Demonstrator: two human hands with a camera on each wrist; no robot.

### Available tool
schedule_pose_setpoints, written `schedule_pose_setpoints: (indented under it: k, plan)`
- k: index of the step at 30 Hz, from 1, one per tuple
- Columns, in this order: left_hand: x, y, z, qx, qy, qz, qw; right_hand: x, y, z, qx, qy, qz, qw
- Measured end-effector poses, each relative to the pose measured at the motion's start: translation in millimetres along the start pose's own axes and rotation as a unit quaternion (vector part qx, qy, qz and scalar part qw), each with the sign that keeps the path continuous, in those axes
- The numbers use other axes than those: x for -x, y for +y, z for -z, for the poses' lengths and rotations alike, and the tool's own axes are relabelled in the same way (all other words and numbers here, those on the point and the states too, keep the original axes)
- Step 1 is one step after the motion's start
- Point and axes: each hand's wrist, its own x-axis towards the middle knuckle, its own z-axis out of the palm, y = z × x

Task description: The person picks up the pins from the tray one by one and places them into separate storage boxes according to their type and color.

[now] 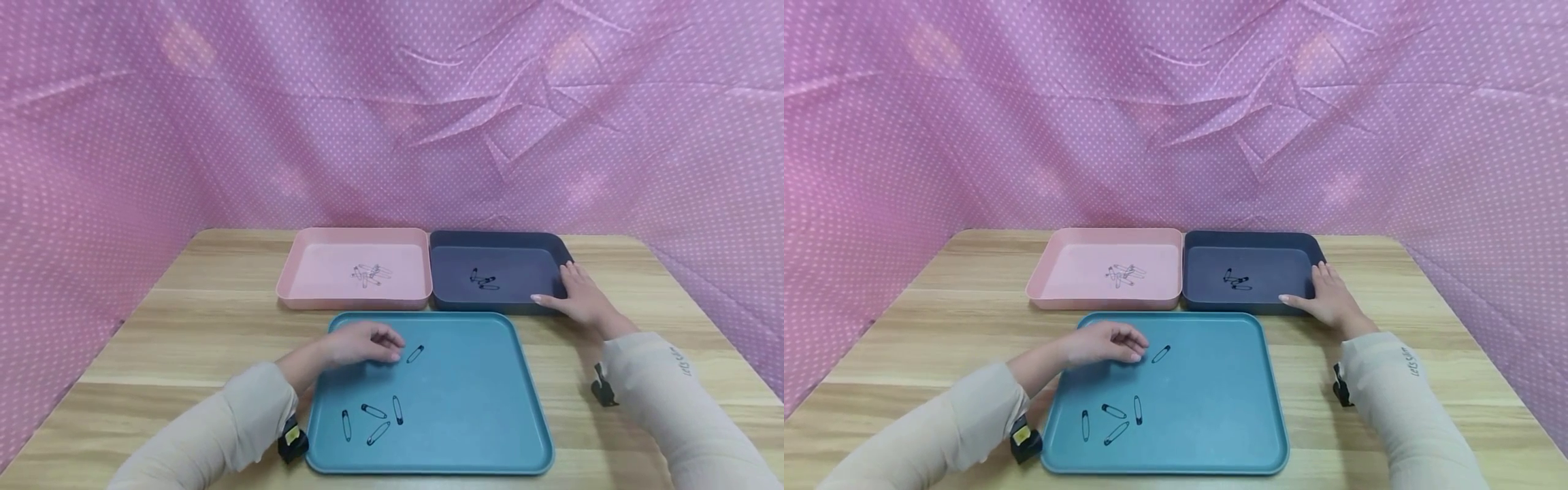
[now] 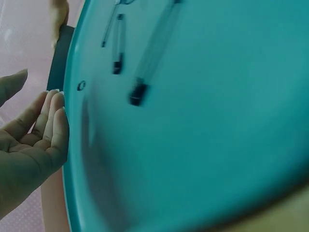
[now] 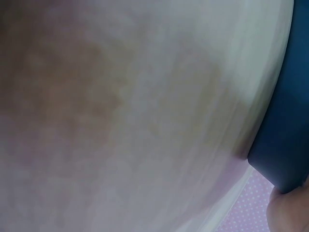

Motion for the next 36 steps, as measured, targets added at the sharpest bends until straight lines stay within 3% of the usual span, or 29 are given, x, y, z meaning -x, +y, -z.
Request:
schedule_pose_setpoints:
  k: [7,16,21,30,36]
  plan:
    - [16.4,-11.4,-1.6,0.001,-0.010,-0.011,0.9999,-0.3,-1,-1,-0.005,-0.002,0.000,1.0000]
    - [30.3,-17.4,-2.0,0.000,-0.058,-0.023,0.9981,-2.9,-1,1,-0.003,-0.005,-0.002,1.0000]
    - [34.5,-17.4,-4.3,-0.005,-0.070,-0.026,0.9972,-3.6,-1,1,-0.003,-0.002,-0.002,1.0000]
    - [35.1,-19.2,-12.3,-0.038,-0.042,-0.043,0.9975,-1.9,1,0,-0.002,0.000,-0.006,1.0000]
    - [34.3,-19.4,-18.7,-0.119,-0.018,-0.081,0.9894,-0.4,0,0,-0.002,0.002,-0.006,1.0000]
